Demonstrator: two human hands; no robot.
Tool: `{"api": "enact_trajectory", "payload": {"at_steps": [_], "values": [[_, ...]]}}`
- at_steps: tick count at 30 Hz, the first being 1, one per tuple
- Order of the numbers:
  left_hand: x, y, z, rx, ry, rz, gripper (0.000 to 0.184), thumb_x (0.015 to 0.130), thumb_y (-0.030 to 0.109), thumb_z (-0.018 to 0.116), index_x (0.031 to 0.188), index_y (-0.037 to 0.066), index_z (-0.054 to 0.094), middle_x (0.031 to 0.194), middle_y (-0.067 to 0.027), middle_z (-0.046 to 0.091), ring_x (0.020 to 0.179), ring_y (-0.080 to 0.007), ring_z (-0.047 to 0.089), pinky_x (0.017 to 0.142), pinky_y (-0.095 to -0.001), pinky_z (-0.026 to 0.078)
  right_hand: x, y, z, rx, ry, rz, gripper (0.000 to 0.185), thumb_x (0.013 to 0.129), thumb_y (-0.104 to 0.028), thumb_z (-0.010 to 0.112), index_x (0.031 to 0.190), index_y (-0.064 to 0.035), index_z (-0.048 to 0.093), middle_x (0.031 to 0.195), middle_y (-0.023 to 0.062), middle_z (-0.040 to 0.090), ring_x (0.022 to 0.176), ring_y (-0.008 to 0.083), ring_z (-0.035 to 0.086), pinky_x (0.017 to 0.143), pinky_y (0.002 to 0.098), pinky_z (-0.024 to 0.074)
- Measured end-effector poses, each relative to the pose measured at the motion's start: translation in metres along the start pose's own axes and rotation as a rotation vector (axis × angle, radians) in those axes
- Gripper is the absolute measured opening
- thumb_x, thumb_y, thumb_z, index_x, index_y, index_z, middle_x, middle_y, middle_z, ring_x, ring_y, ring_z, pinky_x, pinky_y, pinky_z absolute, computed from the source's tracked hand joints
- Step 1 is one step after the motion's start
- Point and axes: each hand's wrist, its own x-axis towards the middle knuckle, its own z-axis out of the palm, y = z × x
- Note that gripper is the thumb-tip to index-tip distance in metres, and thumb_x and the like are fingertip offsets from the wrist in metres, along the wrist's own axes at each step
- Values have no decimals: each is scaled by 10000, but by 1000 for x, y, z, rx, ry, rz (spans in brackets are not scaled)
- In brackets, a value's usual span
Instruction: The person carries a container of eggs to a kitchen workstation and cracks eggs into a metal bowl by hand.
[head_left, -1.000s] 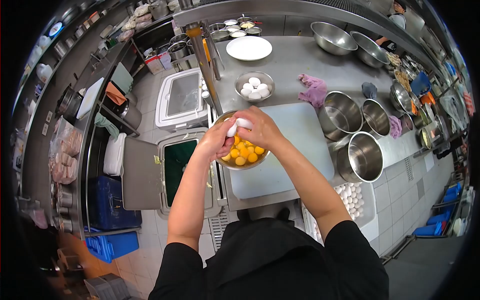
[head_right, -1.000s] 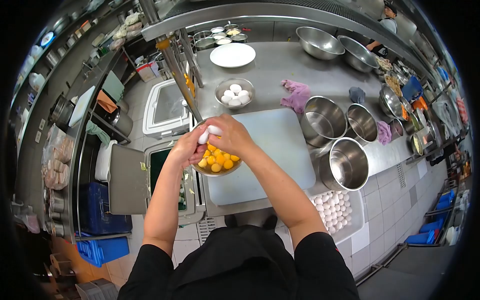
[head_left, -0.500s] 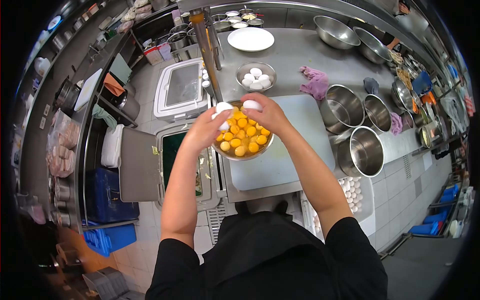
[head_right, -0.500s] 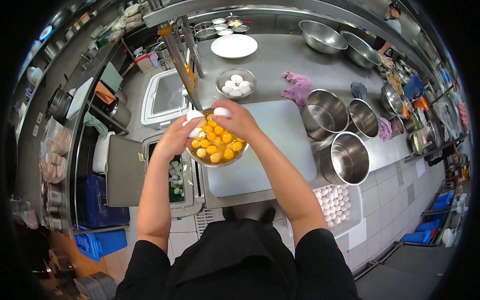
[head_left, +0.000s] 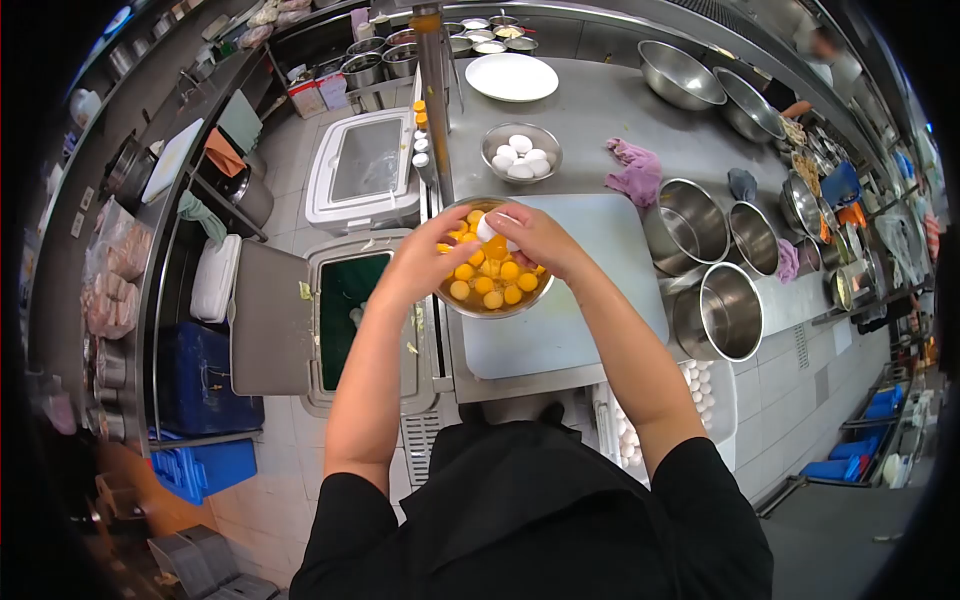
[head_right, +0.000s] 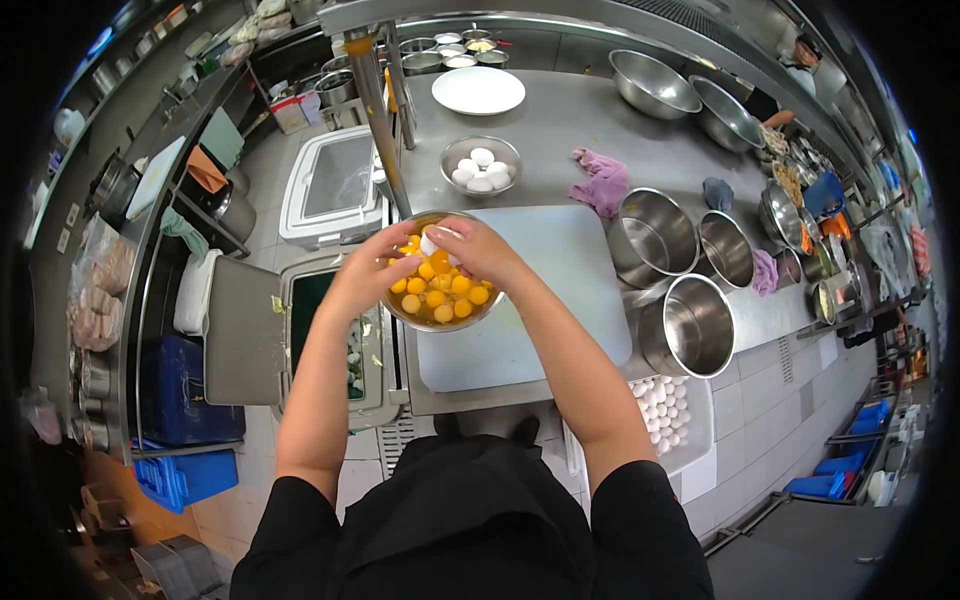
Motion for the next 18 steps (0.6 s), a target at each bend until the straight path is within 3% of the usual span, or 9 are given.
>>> {"api": "enact_trajectory", "payload": {"at_steps": [1,3,4,6,12,14,15,16,18], "values": [[4,9,5,-4,-3,0,512,887,168,709,1363,59,559,1171,-113,663,1008,-193,621,881,-324,515,3,5,3,-1,4,4,401,953,-447,615,1109,-78,631,734,43,619,571,151,587,512,297,473],[12,18,11,96,-77,129,521,875,108,677,1377,69,542,1088,-97,675,930,-180,635,839,-319,523,7,10,13,-388,247,-474,391,950,-456,594,1145,-119,635,875,98,669,807,259,663,704,380,525],[15,18,12,115,-51,138,541,863,57,644,1390,81,525,1023,-89,672,859,-169,638,803,-304,525,6,7,13,-391,249,-470,391,950,-456,594,1145,-119,635,875,98,669,807,259,663,704,380,525],[14,22,13,74,-37,128,547,861,48,644,1393,79,519,1017,-85,670,854,-161,635,801,-297,523,3,-4,11,-770,357,-381,380,946,-436,577,1163,-130,634,1037,142,668,1015,336,632,863,432,500],[-12,25,-25,-68,125,165,540,878,6,604,1407,51,510,1138,-60,648,941,-137,634,847,-294,515,8,-45,63,-507,344,-583,383,905,-361,616,1168,-86,579,1090,191,651,1021,380,625,861,458,506],[-35,14,-50,-77,204,151,554,875,-4,605,1417,44,502,1168,-79,652,953,-131,629,842,-278,508,22,-53,98,-389,205,-562,388,891,-333,627,1149,-48,571,1113,213,642,1059,397,610,890,470,493],[-45,3,-64,-124,233,118,571,862,-14,618,1418,43,503,1165,-89,659,935,-127,625,831,-262,503,27,-53,117,-322,152,-591,418,895,-324,620,1175,-19,566,1123,241,635,1103,408,595,933,472,479],[-56,-12,-79,-142,255,65,569,868,4,629,1421,41,498,1183,-110,654,936,-137,629,828,-267,507,41,-40,137,-399,131,-626,620,892,-356,652,1379,-12,482,1260,252,586,1157,402,589,996,435,469],[-76,-35,-102,-161,269,12,567,875,21,640,1423,39,494,1201,-130,649,938,-146,633,826,-273,510,50,-38,163,-437,-58,-552,711,884,-369,667,1449,-15,420,1370,307,492,1222,441,540,1031,456,448]]}}
